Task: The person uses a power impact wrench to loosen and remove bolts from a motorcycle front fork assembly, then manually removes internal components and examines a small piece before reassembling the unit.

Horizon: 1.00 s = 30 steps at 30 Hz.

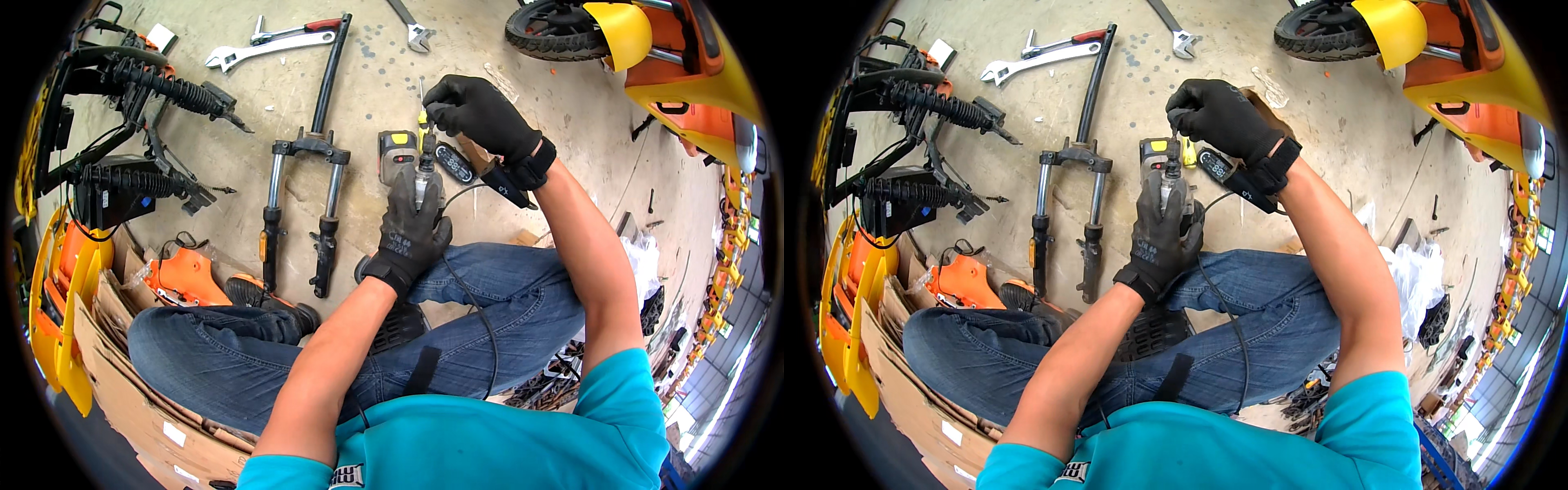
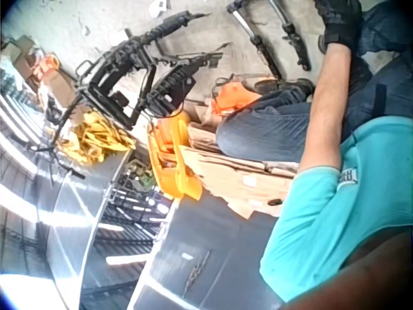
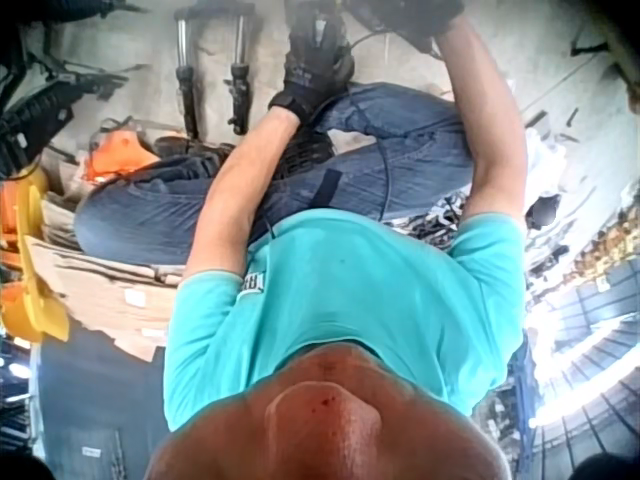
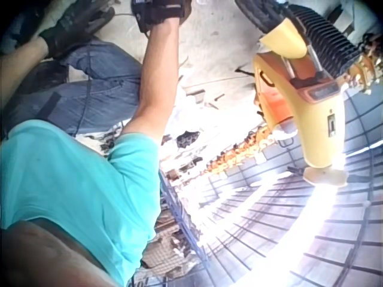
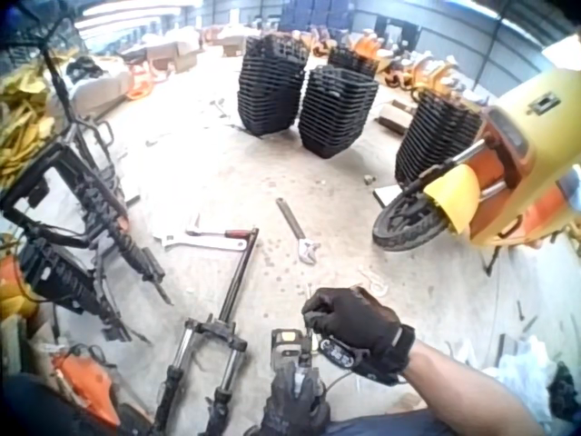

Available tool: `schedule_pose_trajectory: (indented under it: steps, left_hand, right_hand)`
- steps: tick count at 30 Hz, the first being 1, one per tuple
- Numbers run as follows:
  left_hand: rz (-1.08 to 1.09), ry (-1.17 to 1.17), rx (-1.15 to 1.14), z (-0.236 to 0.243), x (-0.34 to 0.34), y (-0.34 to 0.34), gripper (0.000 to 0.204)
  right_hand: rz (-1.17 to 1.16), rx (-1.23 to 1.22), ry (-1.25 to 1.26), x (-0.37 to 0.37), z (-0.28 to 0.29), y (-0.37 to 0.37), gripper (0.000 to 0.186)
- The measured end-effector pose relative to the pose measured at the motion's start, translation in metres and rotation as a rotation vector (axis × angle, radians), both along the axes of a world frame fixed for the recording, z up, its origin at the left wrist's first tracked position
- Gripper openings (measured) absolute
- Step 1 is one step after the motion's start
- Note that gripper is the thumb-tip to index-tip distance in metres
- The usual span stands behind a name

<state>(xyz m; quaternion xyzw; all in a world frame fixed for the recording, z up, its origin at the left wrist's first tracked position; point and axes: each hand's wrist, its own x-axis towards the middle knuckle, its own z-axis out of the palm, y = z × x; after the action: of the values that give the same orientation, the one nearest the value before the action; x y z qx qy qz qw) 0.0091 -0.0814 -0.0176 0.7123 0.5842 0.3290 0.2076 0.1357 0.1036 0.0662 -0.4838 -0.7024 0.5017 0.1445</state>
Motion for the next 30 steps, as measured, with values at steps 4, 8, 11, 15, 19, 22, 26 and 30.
schedule_pose_trajectory:
  steps: [4,8,11,15,19,22,26,30]
  left_hand:
    - [-0.014,0.001,-0.013,0.001,-0.001,0.001,0.075]
    - [-0.019,0.020,-0.032,0.002,-0.002,0.000,0.074]
    - [-0.011,-0.011,-0.033,-0.010,-0.002,-0.002,0.075]
    - [0.002,-0.050,-0.019,-0.011,-0.007,-0.002,0.073]
    - [0.012,0.001,-0.019,-0.002,-0.007,-0.002,0.069]
    - [0.024,-0.006,-0.020,-0.001,-0.007,-0.001,0.070]
    - [0.007,-0.041,-0.018,-0.008,-0.008,-0.002,0.073]
    - [-0.007,-0.020,0.015,-0.005,-0.009,-0.003,0.074]
  right_hand:
    - [-0.009,-0.005,-0.054,0.001,-0.006,0.001,0.014]
    - [0.034,-0.096,-0.051,0.002,-0.005,0.008,0.014]
    - [-0.012,-0.265,0.061,0.001,-0.005,0.011,0.013]
    - [-0.062,-0.318,0.065,-0.004,0.002,0.009,0.011]
    - [0.100,-0.148,-0.055,-0.009,-0.005,0.013,0.011]
    - [0.111,-0.217,-0.066,-0.008,-0.008,0.016,0.020]
    - [-0.010,-0.292,-0.024,-0.009,-0.003,0.007,0.020]
    - [0.035,-0.255,0.028,-0.001,-0.011,0.001,0.027]
